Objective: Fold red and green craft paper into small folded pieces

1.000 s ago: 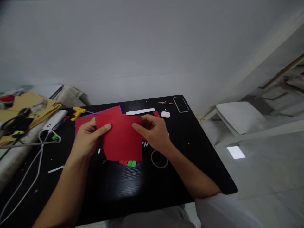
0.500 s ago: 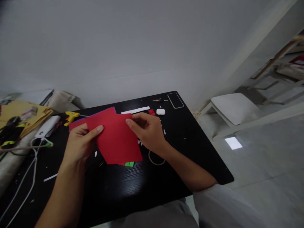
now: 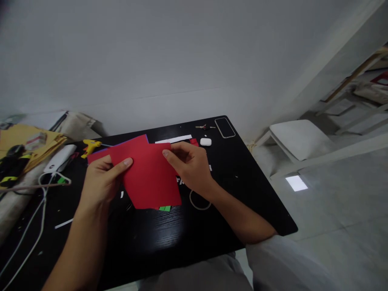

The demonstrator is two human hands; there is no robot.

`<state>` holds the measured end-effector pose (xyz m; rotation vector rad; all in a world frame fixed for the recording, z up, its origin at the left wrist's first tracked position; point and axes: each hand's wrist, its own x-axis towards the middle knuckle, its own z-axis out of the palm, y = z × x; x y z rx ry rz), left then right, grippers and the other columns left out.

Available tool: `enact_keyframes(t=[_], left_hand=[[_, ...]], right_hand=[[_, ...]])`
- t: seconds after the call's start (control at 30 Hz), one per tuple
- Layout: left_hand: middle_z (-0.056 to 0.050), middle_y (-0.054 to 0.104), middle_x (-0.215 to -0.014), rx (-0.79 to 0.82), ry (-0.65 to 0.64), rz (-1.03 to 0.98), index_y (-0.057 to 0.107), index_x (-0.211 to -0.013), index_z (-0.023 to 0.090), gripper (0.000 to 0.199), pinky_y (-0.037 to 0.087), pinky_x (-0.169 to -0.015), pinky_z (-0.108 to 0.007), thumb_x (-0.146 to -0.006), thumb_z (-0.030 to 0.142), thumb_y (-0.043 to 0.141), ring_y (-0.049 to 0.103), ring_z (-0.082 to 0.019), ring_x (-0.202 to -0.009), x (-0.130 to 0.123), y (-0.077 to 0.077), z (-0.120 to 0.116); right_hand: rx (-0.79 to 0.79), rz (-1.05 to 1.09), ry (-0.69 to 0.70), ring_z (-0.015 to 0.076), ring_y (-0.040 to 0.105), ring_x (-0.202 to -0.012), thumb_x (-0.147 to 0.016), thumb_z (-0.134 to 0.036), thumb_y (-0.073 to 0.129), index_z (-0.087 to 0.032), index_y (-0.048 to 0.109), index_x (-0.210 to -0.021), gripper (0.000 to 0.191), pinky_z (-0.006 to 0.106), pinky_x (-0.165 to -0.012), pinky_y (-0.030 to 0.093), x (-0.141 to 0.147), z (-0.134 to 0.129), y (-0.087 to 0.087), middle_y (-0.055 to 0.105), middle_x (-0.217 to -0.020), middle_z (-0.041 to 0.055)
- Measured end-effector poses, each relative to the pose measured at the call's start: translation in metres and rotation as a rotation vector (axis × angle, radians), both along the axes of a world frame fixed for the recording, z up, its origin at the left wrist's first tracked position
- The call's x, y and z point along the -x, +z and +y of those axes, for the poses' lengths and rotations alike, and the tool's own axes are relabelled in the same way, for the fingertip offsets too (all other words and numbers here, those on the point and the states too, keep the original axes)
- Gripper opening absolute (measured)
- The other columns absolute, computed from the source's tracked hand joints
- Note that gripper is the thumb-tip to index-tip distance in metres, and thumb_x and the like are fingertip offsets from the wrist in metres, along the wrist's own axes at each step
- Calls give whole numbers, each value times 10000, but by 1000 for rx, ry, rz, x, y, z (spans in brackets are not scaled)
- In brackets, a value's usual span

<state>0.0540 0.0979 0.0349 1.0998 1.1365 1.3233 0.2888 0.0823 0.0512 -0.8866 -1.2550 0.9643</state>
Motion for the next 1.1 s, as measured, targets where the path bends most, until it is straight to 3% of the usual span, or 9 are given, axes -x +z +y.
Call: enact_keyframes(t=[0.5,0.73,0.87,1.0,1.1], left_hand=[[-49,834,-906,33,25,31,840,-918,223,284,635,-617,-289,-690,352,949,757,-191,-691,-3,6,-4],[-17,740,-661,56,-1,99,823,-870,217,300,498,-415,-255,-692,432,934,643,-164,-493,-1,6,-2],[-31,746,-690,30,-39,128,811,-819,208,290,487,-432,-256,-688,435,935,625,-154,-505,2,5,-2],[-29,750,-763,-29,-55,112,810,-880,225,277,541,-556,-276,-744,448,902,657,-169,-619,5,7,-4],[-1,657,-702,-123,-11,135,773,-813,225,260,447,-525,-235,-823,474,846,550,-119,-579,7,8,-4]], right_hand=[[60,-38,-31,165,733,-727,-890,-336,782,-228,790,-876,109,295,-654,614,0,-2,0,784,-796,6],[66,-17,-14,164,748,-745,-895,-325,793,-232,797,-881,94,289,-684,624,-1,-1,-1,795,-815,4],[71,-45,-26,165,742,-727,-890,-344,799,-232,802,-877,112,286,-653,618,-3,-1,-2,791,-802,6],[81,-65,-28,160,729,-698,-882,-350,805,-237,807,-862,115,281,-625,606,-4,0,-1,783,-776,1],[79,-49,-16,148,716,-679,-868,-335,815,-241,806,-837,100,274,-626,597,-5,1,0,778,-757,-7]])
